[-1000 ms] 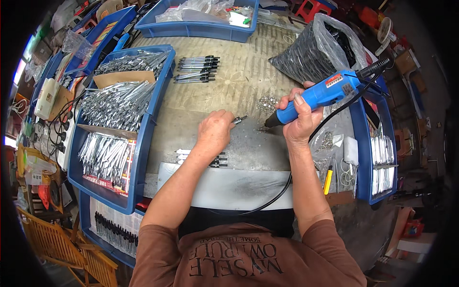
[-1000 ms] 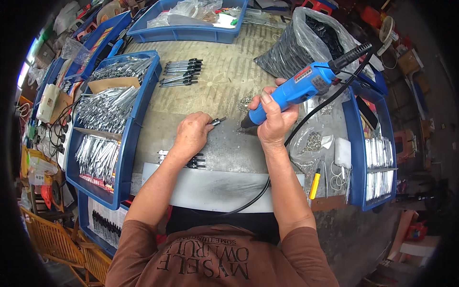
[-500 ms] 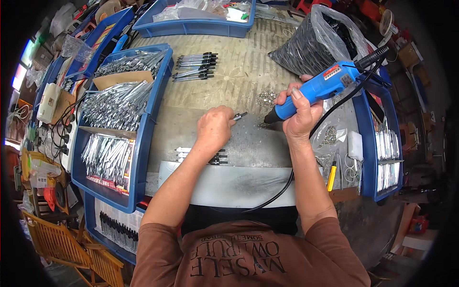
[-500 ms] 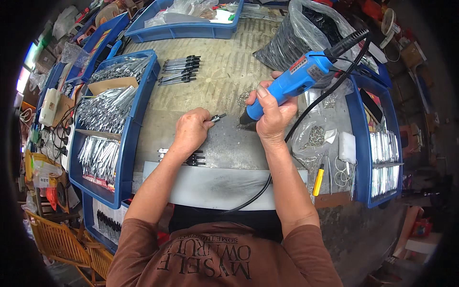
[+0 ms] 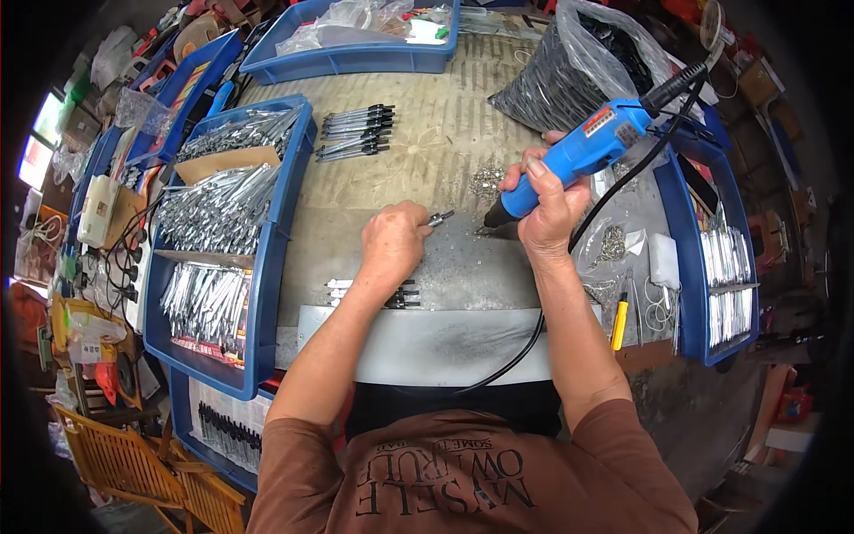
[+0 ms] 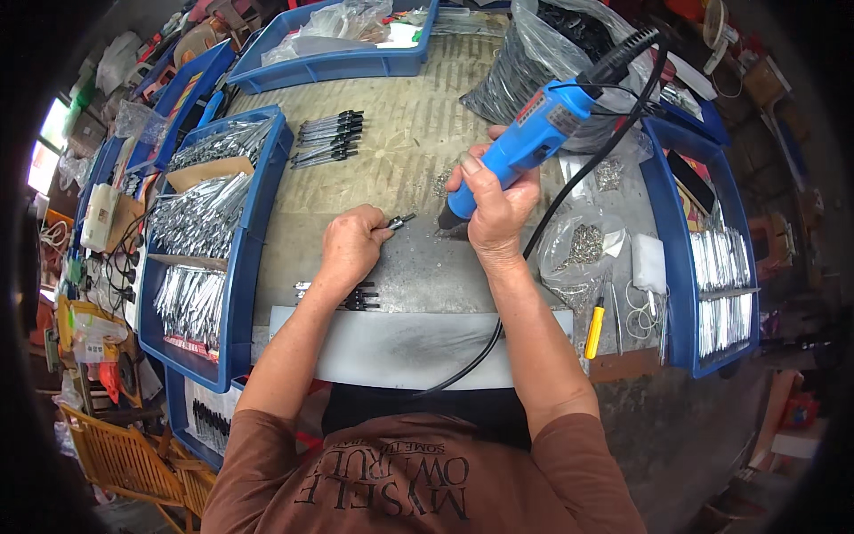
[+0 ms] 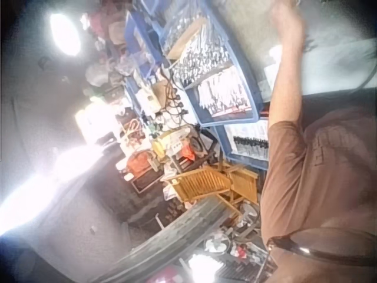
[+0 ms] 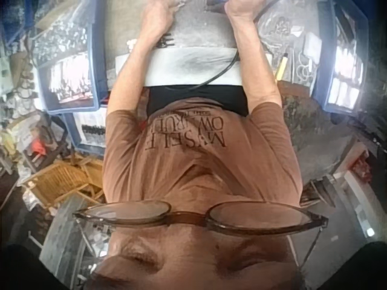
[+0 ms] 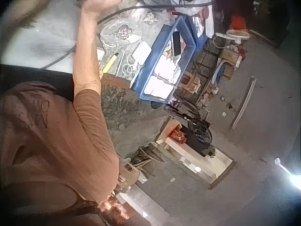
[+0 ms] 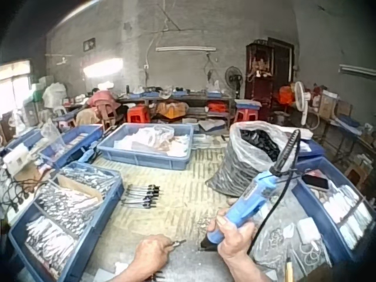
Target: The person assembles small metal components by attaching pieces together using an electric screwdriver, then places the completed parts into a storage tray by hand.
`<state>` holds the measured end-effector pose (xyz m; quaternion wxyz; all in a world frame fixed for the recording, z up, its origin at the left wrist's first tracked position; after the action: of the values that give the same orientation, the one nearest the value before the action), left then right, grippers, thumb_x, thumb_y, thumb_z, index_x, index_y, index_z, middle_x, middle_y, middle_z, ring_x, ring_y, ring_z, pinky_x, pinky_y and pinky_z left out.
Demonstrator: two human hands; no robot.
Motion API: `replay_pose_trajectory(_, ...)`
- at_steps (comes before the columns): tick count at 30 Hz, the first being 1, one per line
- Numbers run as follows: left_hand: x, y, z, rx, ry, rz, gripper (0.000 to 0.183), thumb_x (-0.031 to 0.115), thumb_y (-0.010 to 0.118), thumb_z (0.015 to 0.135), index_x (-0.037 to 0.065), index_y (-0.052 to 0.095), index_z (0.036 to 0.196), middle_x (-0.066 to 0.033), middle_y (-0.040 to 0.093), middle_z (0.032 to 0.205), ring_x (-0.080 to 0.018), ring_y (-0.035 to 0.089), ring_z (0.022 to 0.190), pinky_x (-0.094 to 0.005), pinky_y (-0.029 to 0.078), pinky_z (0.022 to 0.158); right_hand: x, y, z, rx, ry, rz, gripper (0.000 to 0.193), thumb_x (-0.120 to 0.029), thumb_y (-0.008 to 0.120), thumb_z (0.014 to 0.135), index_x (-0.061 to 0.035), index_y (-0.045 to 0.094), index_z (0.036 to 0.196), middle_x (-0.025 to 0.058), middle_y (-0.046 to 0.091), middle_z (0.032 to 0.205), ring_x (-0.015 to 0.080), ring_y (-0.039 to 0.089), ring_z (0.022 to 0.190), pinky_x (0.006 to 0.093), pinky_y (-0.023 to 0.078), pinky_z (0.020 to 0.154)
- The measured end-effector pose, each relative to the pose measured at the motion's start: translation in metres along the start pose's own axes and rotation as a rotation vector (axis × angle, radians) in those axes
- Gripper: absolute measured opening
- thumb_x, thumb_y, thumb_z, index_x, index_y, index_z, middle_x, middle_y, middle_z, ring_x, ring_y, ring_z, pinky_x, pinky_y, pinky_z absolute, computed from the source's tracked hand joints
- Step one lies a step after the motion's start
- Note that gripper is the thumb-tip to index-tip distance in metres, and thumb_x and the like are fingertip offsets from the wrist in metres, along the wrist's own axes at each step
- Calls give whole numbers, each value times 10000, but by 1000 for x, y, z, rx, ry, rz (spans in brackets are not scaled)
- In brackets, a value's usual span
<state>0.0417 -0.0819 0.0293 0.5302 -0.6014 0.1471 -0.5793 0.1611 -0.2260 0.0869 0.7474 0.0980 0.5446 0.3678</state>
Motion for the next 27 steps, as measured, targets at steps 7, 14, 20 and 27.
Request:
replay_pose_trajectory(7, -6, 2, -1, -4, -62, 12, 124, 103, 685, 645, 43, 587, 694, -108, 591, 744, -306, 572, 741, -386, 441, 633, 0, 8, -1, -26, 11, -35, 444, -98, 602, 693, 35, 407, 1069, 96, 523, 739, 192, 541, 526, 326, 463, 493)
replay_pose_trajectory(14, -2, -1, -2, 41, -14, 8, 124, 109, 683, 647, 50, 587, 696, -105, 590, 745, -300, 572, 757, -393, 441, 638, 13, 33, -4, -81, 31, -8, 414, -66, 603, 704, 27, 420, 1063, 88, 531, 770, 164, 547, 546, 290, 453, 516)
replay_pose_trajectory(20, -6, 1, -2, 20, -36, 16, 112, 116, 679, 657, 60, 589, 696, -94, 594, 751, -288, 572, 773, -393, 445, 659, 29, 50, -3, -138, 43, -80, 444, -88, 622, 692, 28, 430, 1075, 95, 542, 774, 189, 556, 541, 315, 469, 511)
replay_pose_trajectory(27, -2, 4, 0, -8, -10, 6, 96, 121, 657, 678, 60, 589, 707, -72, 586, 753, -280, 567, 780, -397, 448, 670, 34, 59, -5, -182, 29, -98, 427, -62, 616, 691, 31, 440, 1068, 94, 544, 773, 179, 546, 533, 312, 465, 508)
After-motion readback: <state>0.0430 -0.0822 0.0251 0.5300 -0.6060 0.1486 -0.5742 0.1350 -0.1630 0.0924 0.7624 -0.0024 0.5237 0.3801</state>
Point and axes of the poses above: each hand's wrist, its own z-axis towards the middle knuckle, its own y-axis out of the palm, x = y × z, the point moved 9 cm from there along z, towards the middle knuckle
